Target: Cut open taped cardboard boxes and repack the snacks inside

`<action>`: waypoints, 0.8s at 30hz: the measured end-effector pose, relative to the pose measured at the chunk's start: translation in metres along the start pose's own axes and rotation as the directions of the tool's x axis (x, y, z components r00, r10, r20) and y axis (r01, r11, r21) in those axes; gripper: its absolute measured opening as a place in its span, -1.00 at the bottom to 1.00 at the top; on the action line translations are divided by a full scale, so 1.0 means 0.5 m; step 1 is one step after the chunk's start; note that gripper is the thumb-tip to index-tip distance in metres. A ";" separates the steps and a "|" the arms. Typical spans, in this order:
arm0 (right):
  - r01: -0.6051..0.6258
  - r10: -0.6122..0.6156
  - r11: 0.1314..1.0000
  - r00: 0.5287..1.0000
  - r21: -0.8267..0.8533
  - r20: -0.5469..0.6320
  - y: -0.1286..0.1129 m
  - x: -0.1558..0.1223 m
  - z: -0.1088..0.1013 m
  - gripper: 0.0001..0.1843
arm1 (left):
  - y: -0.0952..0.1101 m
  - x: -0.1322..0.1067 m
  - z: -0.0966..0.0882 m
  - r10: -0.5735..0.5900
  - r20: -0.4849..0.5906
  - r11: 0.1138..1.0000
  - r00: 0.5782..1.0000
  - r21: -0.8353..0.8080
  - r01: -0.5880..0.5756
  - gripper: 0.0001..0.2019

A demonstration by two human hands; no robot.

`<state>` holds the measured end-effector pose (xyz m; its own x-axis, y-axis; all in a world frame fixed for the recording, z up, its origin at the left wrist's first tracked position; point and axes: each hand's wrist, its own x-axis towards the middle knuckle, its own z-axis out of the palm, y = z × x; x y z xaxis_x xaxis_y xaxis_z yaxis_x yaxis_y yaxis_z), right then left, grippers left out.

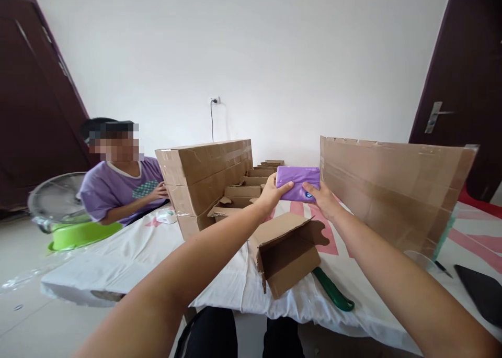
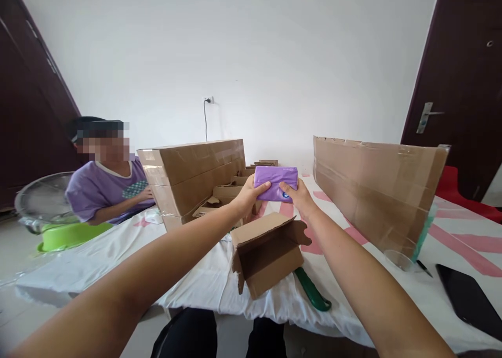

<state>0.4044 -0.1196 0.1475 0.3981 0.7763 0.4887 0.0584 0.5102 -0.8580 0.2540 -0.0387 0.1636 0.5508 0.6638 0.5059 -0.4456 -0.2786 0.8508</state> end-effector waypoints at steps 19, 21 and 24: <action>-0.324 0.396 0.912 0.852 0.251 -0.341 0.162 -0.092 -0.210 -0.59 | -0.145 -0.296 -0.283 -0.070 0.176 0.256 0.982 0.954 -0.153 -0.02; -0.390 0.478 0.873 0.805 0.293 -0.352 0.190 -0.111 -0.212 -0.62 | -0.179 -0.337 -0.271 -0.053 0.209 0.229 0.976 0.954 -0.192 0.04; -0.470 0.576 0.811 0.744 0.348 -0.337 0.219 -0.134 -0.200 -0.64 | -0.221 -0.360 -0.244 0.011 0.231 0.228 0.973 0.947 -0.228 0.17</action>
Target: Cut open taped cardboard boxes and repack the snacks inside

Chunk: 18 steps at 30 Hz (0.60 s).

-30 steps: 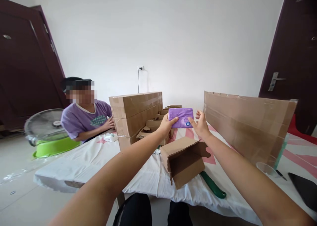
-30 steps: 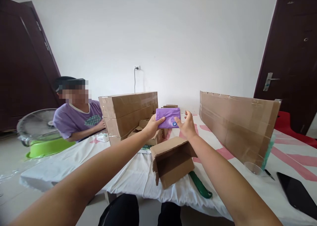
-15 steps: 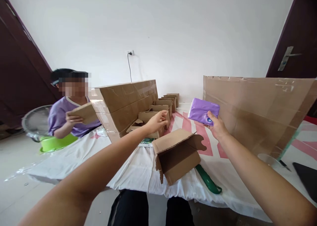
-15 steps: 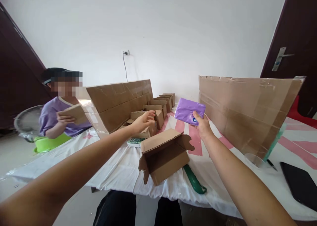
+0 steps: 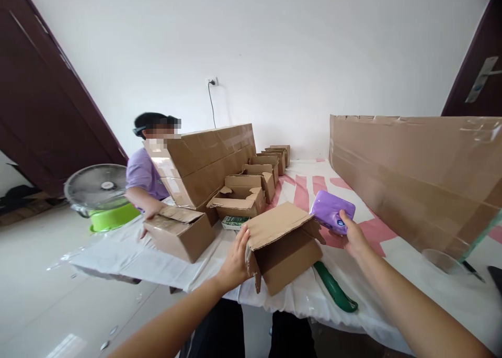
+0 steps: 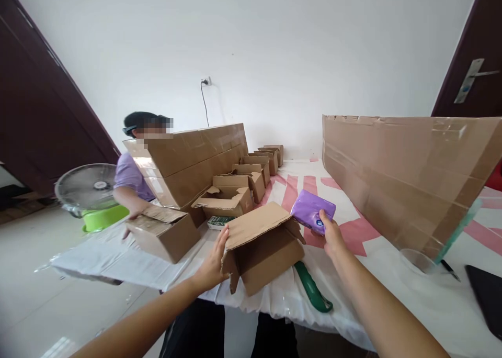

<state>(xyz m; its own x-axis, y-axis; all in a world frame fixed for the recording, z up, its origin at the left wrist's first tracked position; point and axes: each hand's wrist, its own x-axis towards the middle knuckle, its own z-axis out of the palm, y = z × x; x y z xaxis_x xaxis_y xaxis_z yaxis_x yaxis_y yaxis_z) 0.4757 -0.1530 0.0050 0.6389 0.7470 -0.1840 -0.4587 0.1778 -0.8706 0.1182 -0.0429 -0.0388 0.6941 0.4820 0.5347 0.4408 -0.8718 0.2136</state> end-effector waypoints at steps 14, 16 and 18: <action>-0.154 0.134 0.987 0.932 0.035 0.337 0.063 -0.146 0.151 -0.74 | 0.049 -0.023 -0.112 -0.119 -0.089 0.990 0.989 -0.084 0.112 -0.47; -0.179 0.151 0.983 0.914 0.041 0.376 0.087 -0.182 0.179 -0.71 | 0.050 -0.038 -0.131 -0.132 -0.069 0.985 0.989 -0.124 0.123 -0.51; -0.180 0.142 0.982 0.900 0.054 0.411 0.109 -0.218 0.199 -0.70 | 0.045 -0.050 -0.142 -0.163 -0.029 0.965 0.986 -0.211 0.153 -0.50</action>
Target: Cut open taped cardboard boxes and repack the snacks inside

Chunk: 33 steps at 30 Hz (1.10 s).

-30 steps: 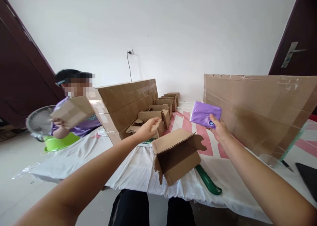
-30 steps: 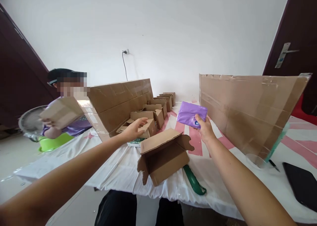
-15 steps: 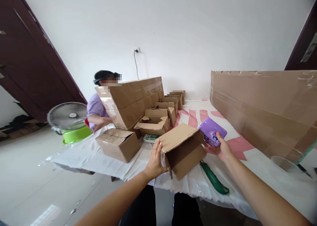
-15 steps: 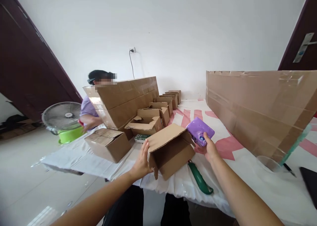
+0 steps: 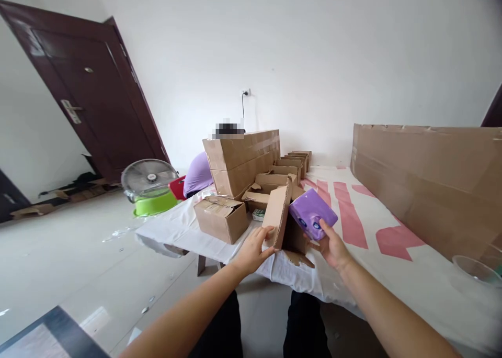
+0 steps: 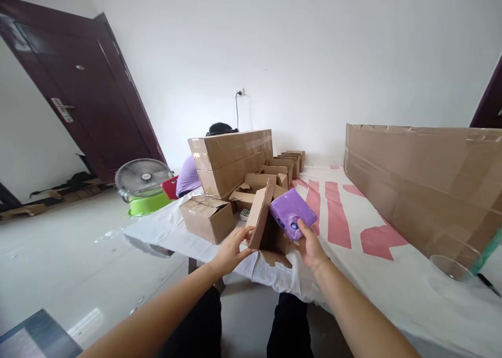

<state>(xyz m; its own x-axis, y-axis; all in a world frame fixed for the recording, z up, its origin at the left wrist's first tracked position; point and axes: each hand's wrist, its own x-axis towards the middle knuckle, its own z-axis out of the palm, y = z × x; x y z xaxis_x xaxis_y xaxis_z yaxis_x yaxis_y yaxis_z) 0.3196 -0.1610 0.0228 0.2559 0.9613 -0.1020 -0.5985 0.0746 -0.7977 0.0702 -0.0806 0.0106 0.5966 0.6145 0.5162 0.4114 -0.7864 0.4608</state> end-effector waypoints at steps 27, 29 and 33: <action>0.194 -0.183 0.980 0.961 0.033 -0.209 -0.030 -0.006 0.013 -0.54 | -0.203 -0.130 0.056 -0.429 0.107 0.458 0.897 -0.830 0.319 -0.16; 0.274 -0.249 0.960 0.928 0.053 -0.277 -0.032 -0.013 0.002 -0.52 | -0.212 -0.156 0.042 -0.513 -0.043 0.540 0.857 -0.793 0.283 -0.06; 0.394 -0.380 0.919 0.867 -0.021 -0.322 -0.009 -0.071 -0.049 -0.43 | -0.233 -0.178 -0.010 -0.558 -0.319 0.745 0.766 -0.598 0.295 -0.09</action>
<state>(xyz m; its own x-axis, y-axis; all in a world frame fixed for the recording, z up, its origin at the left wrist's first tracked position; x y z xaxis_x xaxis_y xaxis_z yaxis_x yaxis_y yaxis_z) 0.3317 -0.2022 0.0155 0.6935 0.7201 0.0231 -0.4329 0.4421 -0.7856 -0.0343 -0.0432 -0.0852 0.0075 0.9297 0.3683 0.0702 -0.3679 0.9272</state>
